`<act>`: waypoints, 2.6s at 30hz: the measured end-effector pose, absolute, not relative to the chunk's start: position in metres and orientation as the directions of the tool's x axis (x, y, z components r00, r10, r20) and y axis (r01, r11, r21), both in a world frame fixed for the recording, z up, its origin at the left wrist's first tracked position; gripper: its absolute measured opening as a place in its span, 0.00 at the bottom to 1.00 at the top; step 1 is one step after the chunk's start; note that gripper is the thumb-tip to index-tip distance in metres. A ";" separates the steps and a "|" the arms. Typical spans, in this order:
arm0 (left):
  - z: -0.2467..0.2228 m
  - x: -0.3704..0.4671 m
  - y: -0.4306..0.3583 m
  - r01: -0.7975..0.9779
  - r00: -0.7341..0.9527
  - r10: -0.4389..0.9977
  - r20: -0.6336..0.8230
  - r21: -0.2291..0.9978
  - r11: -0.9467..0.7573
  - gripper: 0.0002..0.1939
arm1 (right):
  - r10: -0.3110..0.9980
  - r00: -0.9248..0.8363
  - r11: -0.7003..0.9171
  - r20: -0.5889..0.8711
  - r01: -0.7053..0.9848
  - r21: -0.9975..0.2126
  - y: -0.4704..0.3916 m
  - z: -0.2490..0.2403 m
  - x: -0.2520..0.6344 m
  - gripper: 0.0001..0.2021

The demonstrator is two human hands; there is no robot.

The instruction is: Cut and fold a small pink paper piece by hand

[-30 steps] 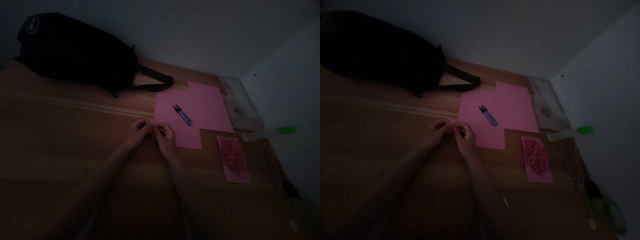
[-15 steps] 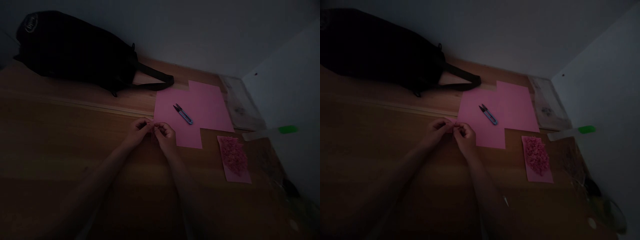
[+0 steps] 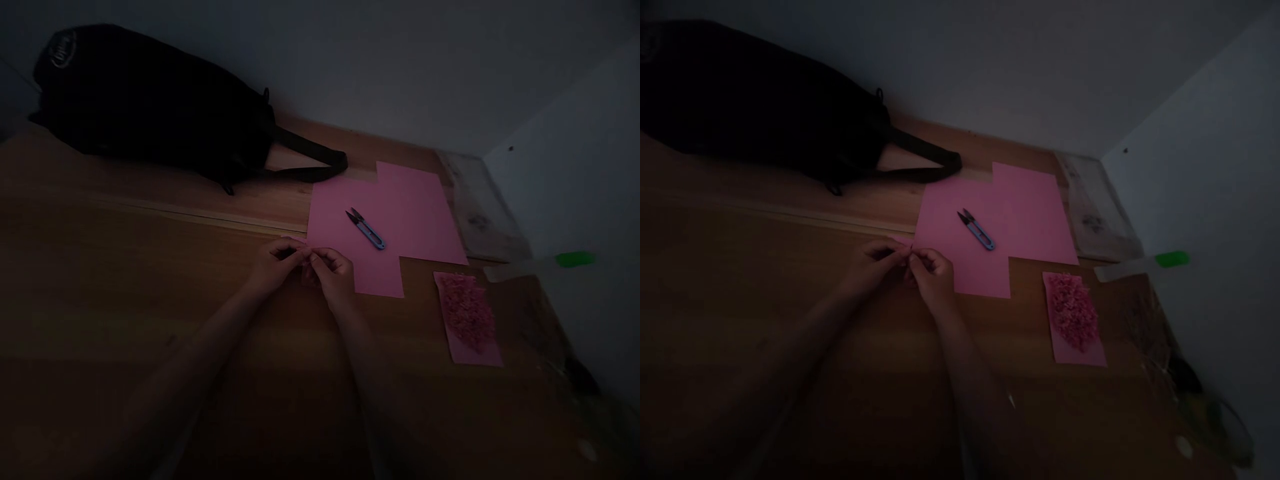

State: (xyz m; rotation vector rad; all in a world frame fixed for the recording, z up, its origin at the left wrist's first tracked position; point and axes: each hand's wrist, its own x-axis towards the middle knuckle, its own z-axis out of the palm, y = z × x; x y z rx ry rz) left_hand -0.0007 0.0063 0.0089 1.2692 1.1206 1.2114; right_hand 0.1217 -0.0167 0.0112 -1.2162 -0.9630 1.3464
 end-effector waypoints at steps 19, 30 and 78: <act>0.014 -0.001 0.006 -0.047 0.122 0.990 0.066 0.997 -0.060 0.05 | 0.991 0.062 -0.105 -0.115 -0.139 -0.985 -0.017 0.012 0.121 0.09; 0.014 -0.002 0.004 -0.025 0.107 0.990 0.093 0.996 -0.091 0.04 | 0.993 0.060 -0.095 -0.105 -0.154 -0.984 -0.018 0.010 0.119 0.07; 0.018 0.000 0.005 -0.046 0.116 0.990 0.075 0.996 -0.070 0.04 | 0.992 0.095 -0.075 -0.086 -0.112 -0.991 -0.019 0.015 0.119 0.06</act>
